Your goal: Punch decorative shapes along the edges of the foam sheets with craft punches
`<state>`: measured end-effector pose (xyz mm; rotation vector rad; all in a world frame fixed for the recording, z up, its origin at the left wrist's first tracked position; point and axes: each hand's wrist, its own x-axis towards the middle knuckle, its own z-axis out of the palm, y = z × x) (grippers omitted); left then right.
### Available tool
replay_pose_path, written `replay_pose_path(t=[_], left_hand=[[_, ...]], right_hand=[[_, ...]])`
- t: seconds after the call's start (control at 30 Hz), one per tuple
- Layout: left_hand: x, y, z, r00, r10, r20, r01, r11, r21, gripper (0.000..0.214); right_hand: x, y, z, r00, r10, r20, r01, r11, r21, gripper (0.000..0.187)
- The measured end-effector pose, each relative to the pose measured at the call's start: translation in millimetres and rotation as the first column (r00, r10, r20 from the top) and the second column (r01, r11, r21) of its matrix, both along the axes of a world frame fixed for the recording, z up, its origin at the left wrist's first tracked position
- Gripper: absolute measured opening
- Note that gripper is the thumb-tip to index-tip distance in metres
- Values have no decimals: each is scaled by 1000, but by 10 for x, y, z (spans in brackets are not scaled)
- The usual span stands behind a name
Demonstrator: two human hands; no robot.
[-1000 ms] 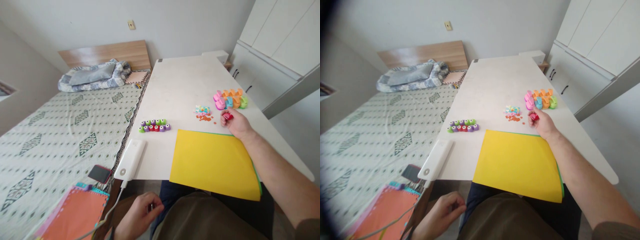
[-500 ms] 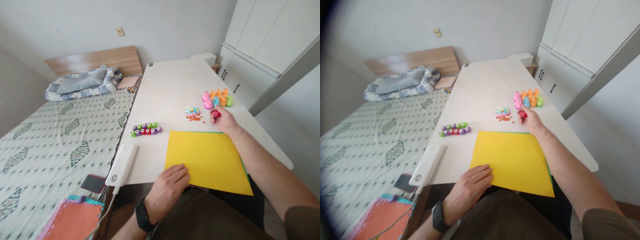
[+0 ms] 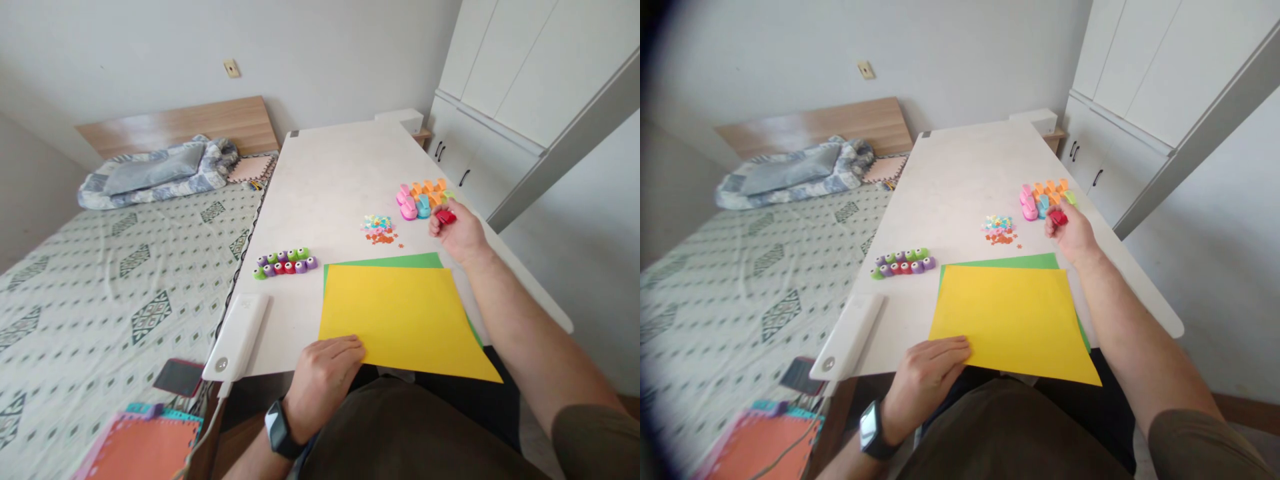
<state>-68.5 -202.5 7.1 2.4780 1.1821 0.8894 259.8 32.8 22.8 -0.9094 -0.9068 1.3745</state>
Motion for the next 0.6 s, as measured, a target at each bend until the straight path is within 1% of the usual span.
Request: replay_pose_path(t=[0.13, 0.23, 0.4, 0.5, 0.57, 0.6], left_hand=[[15, 25, 15, 1000, -4, -23, 3, 1000, -25, 16], [6, 44, 7, 999, -19, -42, 19, 1000, -18, 19], [-12, 56, -44, 999, -21, -48, 23, 999, 24, 23], [-11, 63, -64, 998, -22, -58, 24, 999, 37, 23], [-12, 70, -68, 997, -17, -70, 20, 999, 37, 22], [-13, 73, -67, 997, -14, -77, 17, 999, 37, 22]], right_hand=[[-24, -11, -16, 999, 11, 43, -11, 1000, -1, 32], [-46, -19, -35, 996, 36, 87, -37, 999, 8, 25], [-88, -11, -119, 965, 38, 259, -55, 997, 61, 11], [-102, -21, -198, 911, 74, 407, -92, 995, 25, 13], [-94, -36, -257, 830, 74, 553, -101, 995, 17, 19], [-85, -42, -286, 769, 55, 637, -95, 995, 29, 23]])
